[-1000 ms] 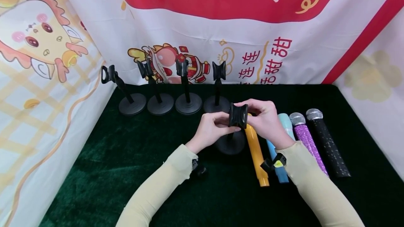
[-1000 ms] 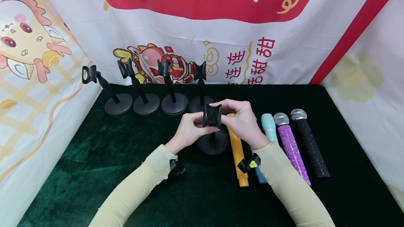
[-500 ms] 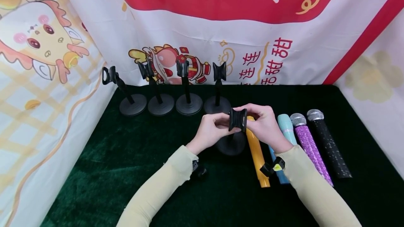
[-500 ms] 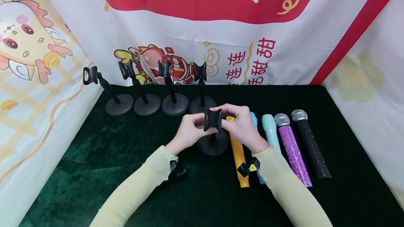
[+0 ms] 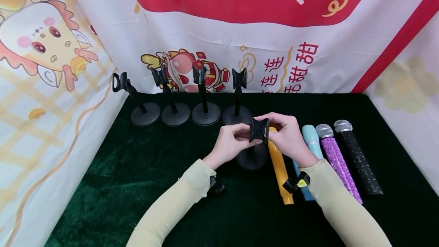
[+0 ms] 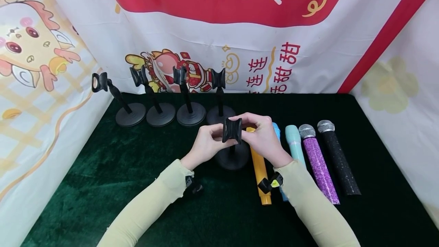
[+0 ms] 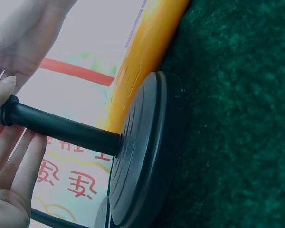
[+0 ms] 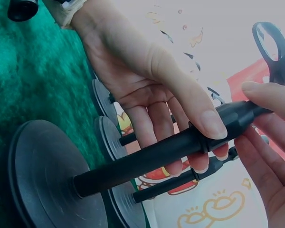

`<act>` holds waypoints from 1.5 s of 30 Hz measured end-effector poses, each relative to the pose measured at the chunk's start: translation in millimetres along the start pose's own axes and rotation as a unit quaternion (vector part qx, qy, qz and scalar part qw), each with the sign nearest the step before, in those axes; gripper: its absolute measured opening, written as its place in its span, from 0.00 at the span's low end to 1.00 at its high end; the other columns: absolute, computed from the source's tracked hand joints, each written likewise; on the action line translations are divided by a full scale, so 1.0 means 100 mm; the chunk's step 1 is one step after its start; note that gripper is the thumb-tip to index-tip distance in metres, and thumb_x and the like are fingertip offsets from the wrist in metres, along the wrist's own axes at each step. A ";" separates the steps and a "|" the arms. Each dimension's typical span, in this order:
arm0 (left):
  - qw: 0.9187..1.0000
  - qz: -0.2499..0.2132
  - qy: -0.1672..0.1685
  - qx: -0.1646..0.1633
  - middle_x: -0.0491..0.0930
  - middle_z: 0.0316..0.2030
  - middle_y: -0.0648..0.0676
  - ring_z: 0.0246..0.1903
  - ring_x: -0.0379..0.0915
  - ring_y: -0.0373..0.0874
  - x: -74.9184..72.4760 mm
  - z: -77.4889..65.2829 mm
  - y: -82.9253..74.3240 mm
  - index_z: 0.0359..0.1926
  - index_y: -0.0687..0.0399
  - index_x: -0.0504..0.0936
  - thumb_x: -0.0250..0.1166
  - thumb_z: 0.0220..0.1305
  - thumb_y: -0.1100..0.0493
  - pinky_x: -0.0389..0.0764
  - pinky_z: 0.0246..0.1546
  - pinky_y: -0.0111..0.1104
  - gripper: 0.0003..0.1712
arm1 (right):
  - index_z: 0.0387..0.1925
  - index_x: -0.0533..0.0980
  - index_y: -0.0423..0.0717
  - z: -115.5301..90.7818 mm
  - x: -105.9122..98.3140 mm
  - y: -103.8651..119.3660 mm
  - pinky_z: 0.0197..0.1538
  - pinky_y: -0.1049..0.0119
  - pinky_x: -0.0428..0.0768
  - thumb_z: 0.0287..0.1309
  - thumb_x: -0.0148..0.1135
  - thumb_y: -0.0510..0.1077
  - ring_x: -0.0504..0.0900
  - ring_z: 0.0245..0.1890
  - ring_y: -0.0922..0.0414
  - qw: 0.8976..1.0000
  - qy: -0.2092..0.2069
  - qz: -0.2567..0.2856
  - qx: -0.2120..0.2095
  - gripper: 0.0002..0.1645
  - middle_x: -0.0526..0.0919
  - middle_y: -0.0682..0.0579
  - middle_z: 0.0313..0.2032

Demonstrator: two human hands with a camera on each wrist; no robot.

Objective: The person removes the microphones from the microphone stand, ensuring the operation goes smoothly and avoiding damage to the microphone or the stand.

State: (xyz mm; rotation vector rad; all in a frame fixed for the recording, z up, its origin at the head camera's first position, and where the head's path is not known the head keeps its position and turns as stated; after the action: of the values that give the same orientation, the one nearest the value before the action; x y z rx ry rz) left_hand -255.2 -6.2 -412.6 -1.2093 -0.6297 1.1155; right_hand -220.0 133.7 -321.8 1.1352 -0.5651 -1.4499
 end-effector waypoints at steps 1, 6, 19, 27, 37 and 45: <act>1.000 0.000 0.000 0.002 0.87 0.41 0.45 0.40 0.86 0.42 0.00 0.00 0.00 0.46 0.46 0.88 0.77 0.60 0.56 0.87 0.42 0.36 0.13 | 0.44 0.85 0.36 0.00 0.00 0.00 0.45 0.62 0.85 0.60 0.70 0.30 0.85 0.42 0.54 1.000 0.000 0.001 0.001 0.10 0.89 0.48 0.41; 1.000 -0.003 -0.002 0.012 0.87 0.41 0.46 0.40 0.86 0.42 0.00 0.00 -0.03 0.46 0.47 0.88 0.76 0.61 0.57 0.87 0.42 0.36 0.12 | 0.47 0.85 0.37 0.00 0.00 0.01 0.48 0.59 0.85 0.61 0.70 0.30 0.85 0.43 0.54 1.000 0.000 0.006 0.008 0.12 0.88 0.47 0.41; 0.999 0.010 -0.037 0.033 0.87 0.41 0.46 0.40 0.86 0.43 -0.21 -0.01 -0.08 0.47 0.47 0.89 0.75 0.62 0.54 0.87 0.42 0.37 0.12 | 0.51 0.83 0.38 -0.01 -0.05 -0.08 0.52 0.49 0.83 0.59 0.73 0.33 0.86 0.46 0.52 1.000 -0.012 0.021 0.016 0.18 0.88 0.49 0.46; 0.994 0.054 -0.093 0.021 0.87 0.39 0.45 0.40 0.86 0.42 -0.59 -0.09 -0.05 0.44 0.47 0.89 0.77 0.61 0.53 0.87 0.42 0.35 0.11 | 0.52 0.84 0.51 -0.04 -0.10 -0.39 0.54 0.53 0.83 0.60 0.74 0.40 0.86 0.48 0.55 1.000 -0.013 0.007 0.026 0.18 0.87 0.56 0.48; 0.975 0.144 -0.166 -0.019 0.87 0.35 0.46 0.31 0.81 0.43 -1.29 -0.42 -0.07 0.41 0.47 0.88 0.76 0.60 0.45 0.84 0.36 0.33 0.15 | 0.53 0.82 0.38 -0.11 -0.22 -0.20 0.57 0.55 0.81 0.60 0.73 0.35 0.84 0.51 0.53 0.998 -0.021 -0.019 0.048 0.19 0.86 0.48 0.51; 0.942 0.221 -0.248 -0.039 0.86 0.30 0.48 0.28 0.75 0.46 -1.95 -0.77 -0.15 0.39 0.48 0.89 0.76 0.59 0.42 0.76 0.30 0.31 0.18 | 0.57 0.82 0.47 -0.20 -0.51 -0.56 0.60 0.67 0.78 0.60 0.75 0.40 0.82 0.56 0.54 0.995 -0.049 -0.063 0.065 0.24 0.84 0.53 0.55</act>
State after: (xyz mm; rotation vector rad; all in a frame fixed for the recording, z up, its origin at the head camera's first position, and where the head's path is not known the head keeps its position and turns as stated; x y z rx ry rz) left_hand -255.8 -215.0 -388.6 -1.1713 -0.8080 1.8236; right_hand -235.3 199.8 -361.2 1.2254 -0.6737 -1.6030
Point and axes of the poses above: each hand's wrist, its own z-axis towards the middle knuckle, its own x-axis out of the palm, y = z × x, the point moved 8 cm from there along z, towards the middle knuckle
